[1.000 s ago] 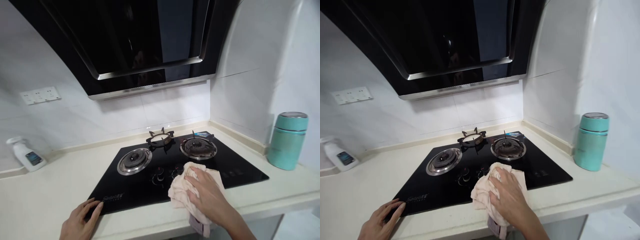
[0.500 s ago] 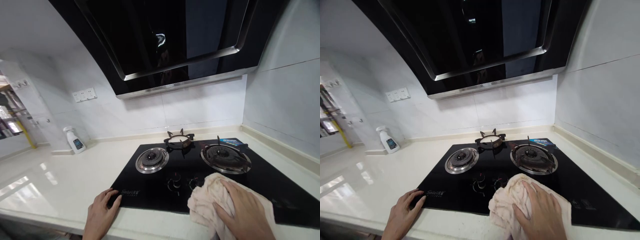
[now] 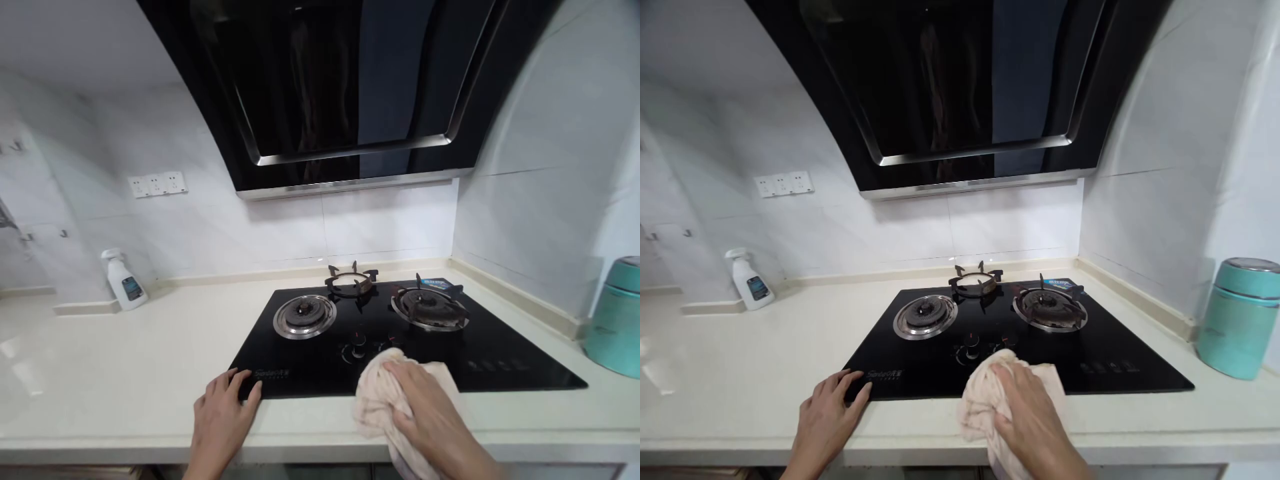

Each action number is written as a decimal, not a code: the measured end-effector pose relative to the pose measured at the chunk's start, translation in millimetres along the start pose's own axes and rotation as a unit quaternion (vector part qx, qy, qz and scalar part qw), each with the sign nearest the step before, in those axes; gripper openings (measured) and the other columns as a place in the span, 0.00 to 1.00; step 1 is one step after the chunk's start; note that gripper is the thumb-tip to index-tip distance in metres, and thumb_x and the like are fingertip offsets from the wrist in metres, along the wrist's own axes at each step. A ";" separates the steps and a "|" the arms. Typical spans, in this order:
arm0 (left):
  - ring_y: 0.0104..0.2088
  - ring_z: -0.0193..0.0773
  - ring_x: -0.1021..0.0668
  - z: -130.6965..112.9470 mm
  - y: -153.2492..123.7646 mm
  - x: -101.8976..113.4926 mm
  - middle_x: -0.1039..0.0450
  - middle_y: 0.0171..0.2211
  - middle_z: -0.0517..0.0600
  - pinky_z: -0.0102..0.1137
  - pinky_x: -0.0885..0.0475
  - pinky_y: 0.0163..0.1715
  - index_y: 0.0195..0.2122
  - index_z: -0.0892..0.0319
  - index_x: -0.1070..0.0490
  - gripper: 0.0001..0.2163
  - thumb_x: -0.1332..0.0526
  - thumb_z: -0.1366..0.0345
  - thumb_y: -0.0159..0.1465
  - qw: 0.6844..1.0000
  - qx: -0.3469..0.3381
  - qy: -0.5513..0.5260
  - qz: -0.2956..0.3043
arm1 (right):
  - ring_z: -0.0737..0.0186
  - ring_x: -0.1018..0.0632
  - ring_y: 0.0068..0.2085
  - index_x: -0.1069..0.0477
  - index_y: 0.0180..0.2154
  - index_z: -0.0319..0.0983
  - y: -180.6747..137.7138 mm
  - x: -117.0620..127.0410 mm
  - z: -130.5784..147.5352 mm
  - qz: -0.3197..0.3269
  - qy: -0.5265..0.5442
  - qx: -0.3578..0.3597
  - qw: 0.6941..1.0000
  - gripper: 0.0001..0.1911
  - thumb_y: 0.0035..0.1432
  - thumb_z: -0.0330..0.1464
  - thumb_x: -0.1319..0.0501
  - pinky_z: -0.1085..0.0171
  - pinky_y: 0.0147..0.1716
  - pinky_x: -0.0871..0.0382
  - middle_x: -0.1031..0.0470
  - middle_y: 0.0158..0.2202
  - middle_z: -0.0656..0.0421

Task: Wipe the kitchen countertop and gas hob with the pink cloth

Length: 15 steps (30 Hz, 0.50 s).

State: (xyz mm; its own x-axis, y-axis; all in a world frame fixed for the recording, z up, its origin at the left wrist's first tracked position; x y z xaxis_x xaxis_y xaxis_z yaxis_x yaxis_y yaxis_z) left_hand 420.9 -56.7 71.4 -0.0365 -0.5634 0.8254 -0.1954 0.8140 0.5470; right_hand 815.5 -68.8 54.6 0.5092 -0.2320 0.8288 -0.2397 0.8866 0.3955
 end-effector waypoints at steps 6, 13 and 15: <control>0.59 0.53 0.28 -4.9 -4.9 4.8 0.25 0.58 0.58 0.48 0.33 0.55 0.52 0.54 0.22 0.19 0.46 0.52 0.68 1.000 -0.007 -0.020 0.002 | 0.52 0.29 0.58 0.35 0.60 0.41 38.2 -2.1 25.9 0.066 0.040 -0.015 0.997 0.33 0.51 0.27 0.44 0.55 0.59 0.38 0.30 0.58 0.51; 0.59 0.54 0.28 -7.5 -7.5 9.7 0.26 0.58 0.59 0.49 0.33 0.55 0.53 0.55 0.22 0.21 0.48 0.52 0.69 0.999 -0.018 -0.043 0.005 | 0.56 0.25 0.53 0.36 0.53 0.43 47.6 6.4 21.9 0.060 0.116 -0.053 0.990 0.27 0.49 0.27 0.45 0.59 0.54 0.36 0.28 0.53 0.55; 0.59 0.54 0.28 -7.2 -8.1 9.0 0.26 0.58 0.59 0.49 0.34 0.55 0.52 0.55 0.22 0.21 0.48 0.52 0.69 0.999 -0.021 -0.047 0.004 | 0.55 0.25 0.53 0.35 0.53 0.44 37.0 10.9 24.6 0.069 0.135 -0.038 0.988 0.28 0.48 0.28 0.45 0.58 0.54 0.36 0.27 0.52 0.56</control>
State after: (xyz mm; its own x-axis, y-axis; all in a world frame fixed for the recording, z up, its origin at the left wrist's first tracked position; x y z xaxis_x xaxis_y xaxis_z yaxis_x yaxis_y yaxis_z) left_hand 429.2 -67.3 75.4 -0.1311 -0.5656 0.8142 -0.1528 0.8230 0.5471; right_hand 791.8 -48.3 87.9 0.6806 -0.0007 0.7326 -0.2641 0.9325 0.2462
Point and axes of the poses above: each hand's wrist, its own y-axis towards the middle knuckle, its own x-axis out of the back of the hand, z = x × y, the point moved 7 cm from there along y, towards the middle knuckle
